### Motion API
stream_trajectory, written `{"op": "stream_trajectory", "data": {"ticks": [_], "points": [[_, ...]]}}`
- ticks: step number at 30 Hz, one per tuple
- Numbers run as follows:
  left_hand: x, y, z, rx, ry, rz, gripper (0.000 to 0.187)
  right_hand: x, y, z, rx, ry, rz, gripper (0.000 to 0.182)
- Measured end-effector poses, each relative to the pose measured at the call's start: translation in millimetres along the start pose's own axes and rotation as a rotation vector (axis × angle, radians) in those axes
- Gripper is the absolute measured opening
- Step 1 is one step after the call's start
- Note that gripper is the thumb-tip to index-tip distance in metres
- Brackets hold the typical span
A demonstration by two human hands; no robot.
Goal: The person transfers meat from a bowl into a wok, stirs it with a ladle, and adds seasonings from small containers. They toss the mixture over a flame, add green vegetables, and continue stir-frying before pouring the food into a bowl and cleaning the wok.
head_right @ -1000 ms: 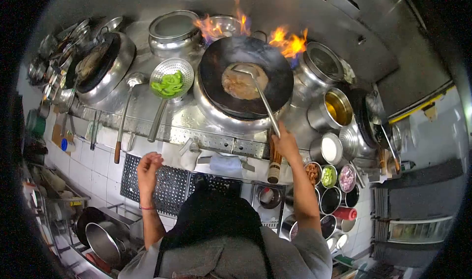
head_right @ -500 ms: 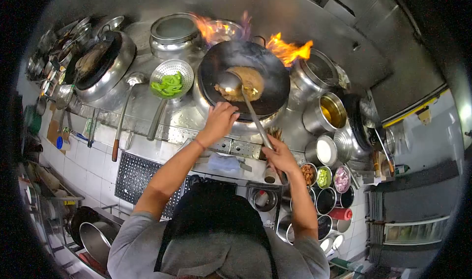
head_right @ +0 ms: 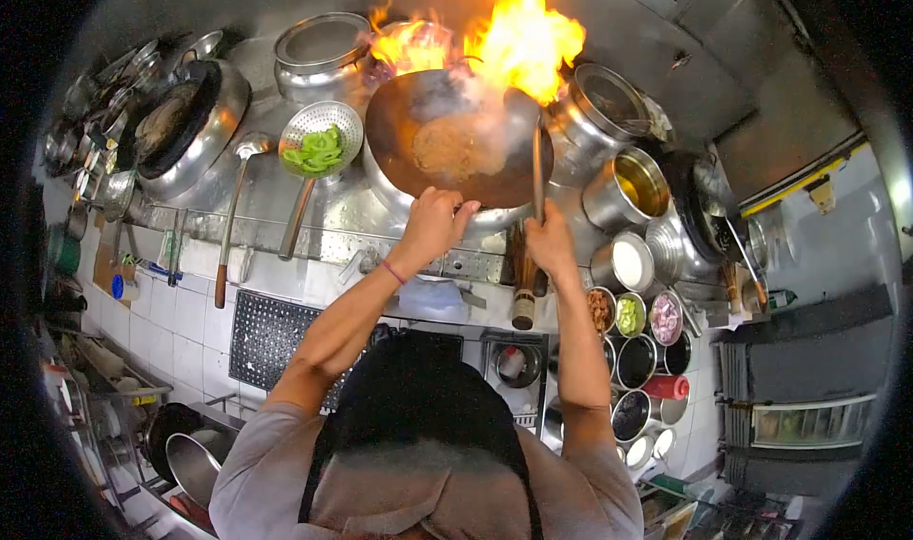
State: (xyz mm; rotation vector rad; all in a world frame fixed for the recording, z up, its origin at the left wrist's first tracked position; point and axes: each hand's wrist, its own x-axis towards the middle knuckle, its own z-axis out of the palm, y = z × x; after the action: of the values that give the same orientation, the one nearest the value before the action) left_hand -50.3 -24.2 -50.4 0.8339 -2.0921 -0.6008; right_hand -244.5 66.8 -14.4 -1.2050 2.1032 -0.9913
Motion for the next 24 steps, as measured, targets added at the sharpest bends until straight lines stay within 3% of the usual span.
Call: {"op": "stream_trajectory", "data": {"ticks": [2,4,6,10,12,16,19,20,22,23,24], "points": [[0.3,2.8,0.4,0.01,0.004,-0.012,0.035,-5.9,-0.7,4.3,0.009,0.032,0.056,0.04],[-1.8,9.4,-7.1,-0.033,-0.064,-0.062,0.036,-17.6,-14.7,-3.4,0.335,-0.222,0.155,0.035],[0.3,5.4,-4.4,-0.041,-0.022,-0.004,0.036,-28.1,-26.1,-11.2,0.425,-0.312,0.224,0.037],[2.4,0.5,-2.3,0.007,-0.044,-0.022,0.036,-16.7,-31.5,-9.8,0.379,-0.237,0.095,0.04],[0.0,7.4,-8.6,-0.008,-0.048,-0.011,0.037,-5.7,-27.9,-5.3,0.238,-0.068,0.036,0.035],[0.2,2.9,-3.5,-0.014,-0.065,-0.054,0.038,-1.7,-12.8,11.9,0.173,-0.078,-0.018,0.021],[2.7,-6.6,6.6,-0.036,0.008,-0.021,0.039,-18.2,-19.0,17.5,0.884,-0.321,0.35,0.025],[1.3,-4.8,4.4,-0.035,0.014,-0.019,0.039,-12.1,-14.7,12.6,0.882,-0.323,0.344,0.025],[-4.7,3.6,-3.7,-0.022,-0.035,-0.021,0.038,1.6,2.3,-0.3,1.923,-0.599,0.704,0.033],[-3.2,5.7,-6.3,-0.04,-0.035,-0.027,0.037,3.1,-0.4,-2.0,2.191,-0.606,0.771,0.039],[-2.5,3.1,-3.2,-0.046,-0.049,-0.033,0.037,4.2,-4.1,2.4,2.242,-0.61,0.771,0.032]]}}
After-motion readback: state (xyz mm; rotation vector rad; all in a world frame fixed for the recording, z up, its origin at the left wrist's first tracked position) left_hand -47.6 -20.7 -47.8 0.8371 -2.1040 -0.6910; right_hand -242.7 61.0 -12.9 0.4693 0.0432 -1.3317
